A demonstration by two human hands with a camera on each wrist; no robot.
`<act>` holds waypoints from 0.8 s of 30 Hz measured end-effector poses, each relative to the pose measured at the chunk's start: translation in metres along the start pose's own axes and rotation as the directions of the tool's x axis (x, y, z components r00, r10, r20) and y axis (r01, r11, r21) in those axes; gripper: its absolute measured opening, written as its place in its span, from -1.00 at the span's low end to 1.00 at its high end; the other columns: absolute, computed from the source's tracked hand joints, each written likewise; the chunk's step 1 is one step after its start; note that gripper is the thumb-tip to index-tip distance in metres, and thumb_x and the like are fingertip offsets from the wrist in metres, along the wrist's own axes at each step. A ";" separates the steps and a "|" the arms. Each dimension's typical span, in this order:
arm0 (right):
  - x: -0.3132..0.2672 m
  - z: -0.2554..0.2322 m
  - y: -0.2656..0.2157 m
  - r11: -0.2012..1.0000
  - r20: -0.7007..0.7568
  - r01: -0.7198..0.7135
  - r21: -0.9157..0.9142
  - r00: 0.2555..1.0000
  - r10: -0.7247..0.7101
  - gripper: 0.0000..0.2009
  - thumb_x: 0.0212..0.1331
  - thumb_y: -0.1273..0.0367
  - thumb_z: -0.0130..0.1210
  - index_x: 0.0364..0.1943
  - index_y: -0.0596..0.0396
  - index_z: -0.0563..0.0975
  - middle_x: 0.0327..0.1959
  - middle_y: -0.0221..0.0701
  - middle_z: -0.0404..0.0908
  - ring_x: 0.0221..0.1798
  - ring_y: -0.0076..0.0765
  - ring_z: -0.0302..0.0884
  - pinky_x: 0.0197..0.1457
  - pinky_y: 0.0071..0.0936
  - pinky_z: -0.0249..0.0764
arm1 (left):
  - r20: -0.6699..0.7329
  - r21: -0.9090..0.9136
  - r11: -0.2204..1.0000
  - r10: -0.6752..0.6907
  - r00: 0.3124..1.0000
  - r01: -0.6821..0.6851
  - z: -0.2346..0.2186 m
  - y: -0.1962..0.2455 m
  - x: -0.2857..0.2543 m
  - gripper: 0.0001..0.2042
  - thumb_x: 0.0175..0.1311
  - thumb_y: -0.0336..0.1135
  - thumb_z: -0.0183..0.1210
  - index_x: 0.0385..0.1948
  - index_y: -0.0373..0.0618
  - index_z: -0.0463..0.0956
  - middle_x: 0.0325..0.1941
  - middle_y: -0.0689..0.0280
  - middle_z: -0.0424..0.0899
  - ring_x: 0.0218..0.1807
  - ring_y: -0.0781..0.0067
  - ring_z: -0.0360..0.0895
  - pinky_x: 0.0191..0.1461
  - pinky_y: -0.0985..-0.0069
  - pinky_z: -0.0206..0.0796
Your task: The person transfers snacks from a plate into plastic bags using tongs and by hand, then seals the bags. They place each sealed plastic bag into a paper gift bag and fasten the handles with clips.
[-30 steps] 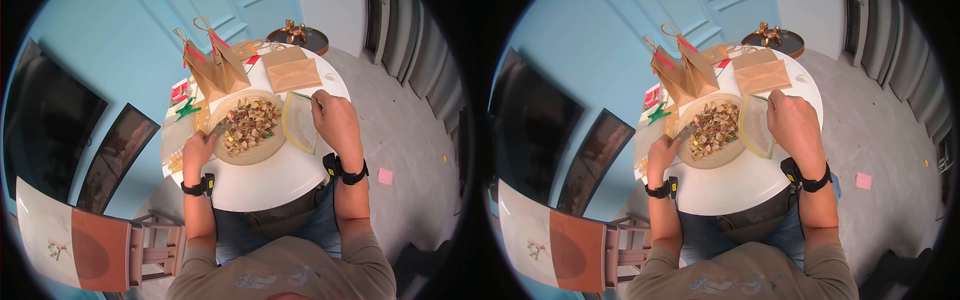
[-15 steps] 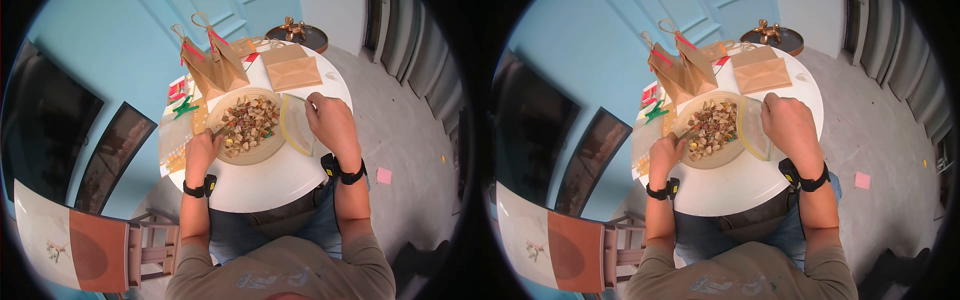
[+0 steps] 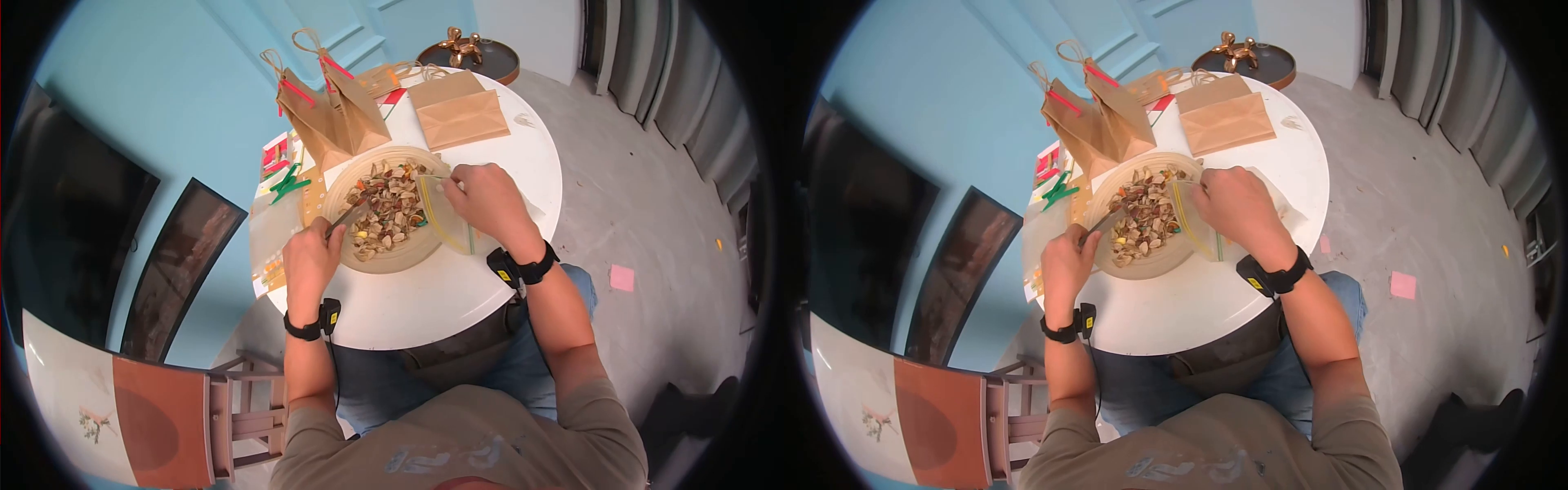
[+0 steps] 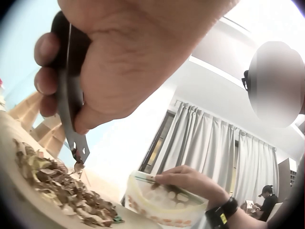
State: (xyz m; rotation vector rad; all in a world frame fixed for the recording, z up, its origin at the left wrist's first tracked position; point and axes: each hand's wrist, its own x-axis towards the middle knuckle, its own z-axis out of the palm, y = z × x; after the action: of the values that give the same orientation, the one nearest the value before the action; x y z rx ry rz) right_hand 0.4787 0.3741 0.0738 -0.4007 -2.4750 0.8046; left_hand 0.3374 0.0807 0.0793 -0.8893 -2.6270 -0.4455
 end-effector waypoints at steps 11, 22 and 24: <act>0.004 0.010 -0.002 1.000 -0.050 -0.008 0.025 0.999 0.009 -0.65 0.47 0.27 0.17 -0.33 0.31 0.77 -0.42 0.15 0.73 -0.31 0.33 0.77 -0.05 0.08 0.71 | 0.035 -0.184 0.940 0.297 0.954 -0.286 -0.013 0.074 -0.012 -0.69 0.38 -0.12 0.52 -0.18 -0.20 0.75 -0.45 0.00 0.75 -0.40 -0.10 0.75 -0.27 0.10 0.55; 0.004 -0.005 0.002 0.998 -0.135 -0.055 0.035 0.989 0.059 -0.70 0.49 0.30 0.19 -0.29 0.26 0.78 -0.41 0.12 0.75 -0.29 0.33 0.78 -0.03 0.10 0.72 | 0.128 0.087 0.996 0.013 0.992 -0.024 -0.013 0.004 0.015 -0.59 0.42 -0.04 0.47 -0.13 -0.32 0.74 -0.23 -0.14 0.84 -0.12 -0.27 0.80 -0.04 0.00 0.59; 0.004 -0.007 0.004 0.999 -0.152 -0.049 0.015 0.987 0.051 -0.71 0.48 0.31 0.19 -0.30 0.27 0.78 -0.42 0.12 0.75 -0.30 0.33 0.78 -0.04 0.10 0.72 | 0.091 0.120 0.993 -0.011 0.996 0.000 0.001 -0.014 0.023 -0.59 0.43 -0.04 0.45 -0.14 -0.32 0.74 -0.23 -0.13 0.84 -0.13 -0.26 0.81 -0.06 0.00 0.59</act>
State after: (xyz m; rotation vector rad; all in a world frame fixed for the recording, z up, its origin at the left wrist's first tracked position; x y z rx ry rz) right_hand 0.4802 0.3821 0.0779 -0.5027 -2.3258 0.7781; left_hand 0.3112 0.0832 0.0849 -0.8829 -2.7067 -0.2503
